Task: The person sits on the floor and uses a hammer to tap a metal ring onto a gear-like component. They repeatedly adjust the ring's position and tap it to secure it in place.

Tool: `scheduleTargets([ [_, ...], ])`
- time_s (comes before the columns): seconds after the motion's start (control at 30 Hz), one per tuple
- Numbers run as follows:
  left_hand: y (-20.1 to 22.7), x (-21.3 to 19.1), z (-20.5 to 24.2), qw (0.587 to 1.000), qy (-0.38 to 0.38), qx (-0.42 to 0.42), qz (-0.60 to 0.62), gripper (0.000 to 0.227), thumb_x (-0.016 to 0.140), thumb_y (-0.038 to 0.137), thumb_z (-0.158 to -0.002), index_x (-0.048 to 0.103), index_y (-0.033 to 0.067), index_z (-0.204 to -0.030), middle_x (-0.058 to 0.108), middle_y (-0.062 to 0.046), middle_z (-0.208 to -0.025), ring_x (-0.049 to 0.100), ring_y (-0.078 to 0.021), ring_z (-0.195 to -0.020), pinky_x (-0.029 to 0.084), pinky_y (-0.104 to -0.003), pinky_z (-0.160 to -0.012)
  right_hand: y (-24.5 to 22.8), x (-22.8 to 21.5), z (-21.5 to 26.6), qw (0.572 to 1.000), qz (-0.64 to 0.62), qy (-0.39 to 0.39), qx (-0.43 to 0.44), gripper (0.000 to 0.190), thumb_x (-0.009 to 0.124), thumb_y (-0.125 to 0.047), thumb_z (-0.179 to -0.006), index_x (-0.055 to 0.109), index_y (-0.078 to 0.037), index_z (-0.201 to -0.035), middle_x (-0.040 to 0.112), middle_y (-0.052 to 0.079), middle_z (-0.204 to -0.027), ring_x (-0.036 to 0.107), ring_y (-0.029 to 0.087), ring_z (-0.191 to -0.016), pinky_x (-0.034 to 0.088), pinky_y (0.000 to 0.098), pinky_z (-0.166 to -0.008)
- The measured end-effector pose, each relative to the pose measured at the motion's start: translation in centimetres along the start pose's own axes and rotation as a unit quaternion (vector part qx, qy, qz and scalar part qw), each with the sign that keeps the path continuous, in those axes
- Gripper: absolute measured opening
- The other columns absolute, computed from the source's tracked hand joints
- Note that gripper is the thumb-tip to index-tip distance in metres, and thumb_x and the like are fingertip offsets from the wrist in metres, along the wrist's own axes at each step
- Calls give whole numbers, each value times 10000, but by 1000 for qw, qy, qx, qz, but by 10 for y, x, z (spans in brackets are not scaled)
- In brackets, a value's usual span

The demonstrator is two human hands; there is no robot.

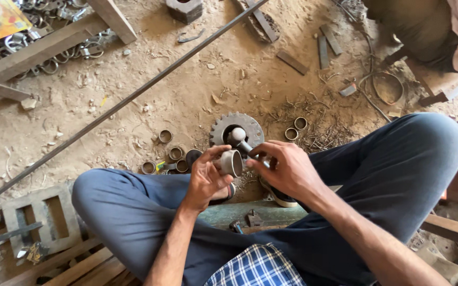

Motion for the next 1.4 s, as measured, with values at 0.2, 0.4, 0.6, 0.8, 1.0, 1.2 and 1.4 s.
scheduleTargets([
  [0.2, 7, 13, 6, 993, -60, 10, -97, 678, 878, -80, -740, 603, 8, -1354, 573, -35, -1250, 633, -167, -1176, 541, -327, -1021, 8, 13, -2, 998, -44, 20, -46, 168, 800, -216, -775, 755, -82, -865, 753, 79, -810, 743, 251, -729, 574, 371, -644],
  [0.4, 6, 18, 3, 993, -67, 32, -96, 683, 888, -116, -704, 624, -1, -1324, 552, -49, -1258, 625, -176, -1193, 527, -347, -1051, 18, 21, 1, 998, -58, 9, -16, 132, 775, -173, -796, 745, -69, -871, 722, 101, -766, 726, 263, -684, 557, 382, -632],
  [0.6, 1, 14, 2, 996, -74, 16, -55, 686, 905, -93, -707, 622, -8, -1326, 580, -62, -1233, 656, -198, -1169, 554, -346, -991, 21, 17, -1, 992, -122, -30, -10, 138, 755, -168, -828, 781, -48, -892, 754, 106, -773, 718, 212, -651, 535, 353, -590],
  [0.8, 1, 3, 8, 998, -39, -48, 20, 725, 902, -56, -686, 615, -30, -1351, 595, -71, -1224, 652, -200, -1121, 547, -334, -954, 19, 18, 1, 969, -203, -115, 80, 232, 771, -275, -893, 783, -47, -932, 747, 105, -750, 642, 166, -630, 512, 335, -579],
  [1.0, -6, 1, 7, 998, -47, -33, -24, 724, 925, -59, -681, 608, -29, -1331, 579, -72, -1191, 660, -204, -1101, 549, -345, -946, 5, 12, 3, 995, -93, -16, -8, 245, 803, -234, -813, 760, -77, -995, 731, 95, -786, 707, 226, -695, 530, 359, -620],
  [1.2, -14, 1, 3, 995, -65, -8, -73, 709, 924, -102, -643, 612, -5, -1272, 553, -50, -1218, 671, -191, -1082, 564, -365, -982, 4, 12, 4, 999, -42, 3, -31, 143, 776, -179, -826, 755, -69, -915, 719, 84, -830, 721, 258, -724, 554, 383, -641],
  [1.4, -21, -5, 1, 995, -64, -23, -74, 725, 938, -101, -653, 594, -10, -1285, 548, -65, -1204, 663, -197, -1079, 584, -375, -977, 4, 13, 5, 1000, -19, -15, -21, 144, 746, -162, -845, 766, -66, -951, 713, 94, -834, 712, 278, -717, 550, 400, -615],
])
Point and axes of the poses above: each hand's wrist, its own z-axis away from the middle knuckle, its own x-axis out of the palm, y = z × x, the point moved 3 cm from there along -z, towards the middle knuckle
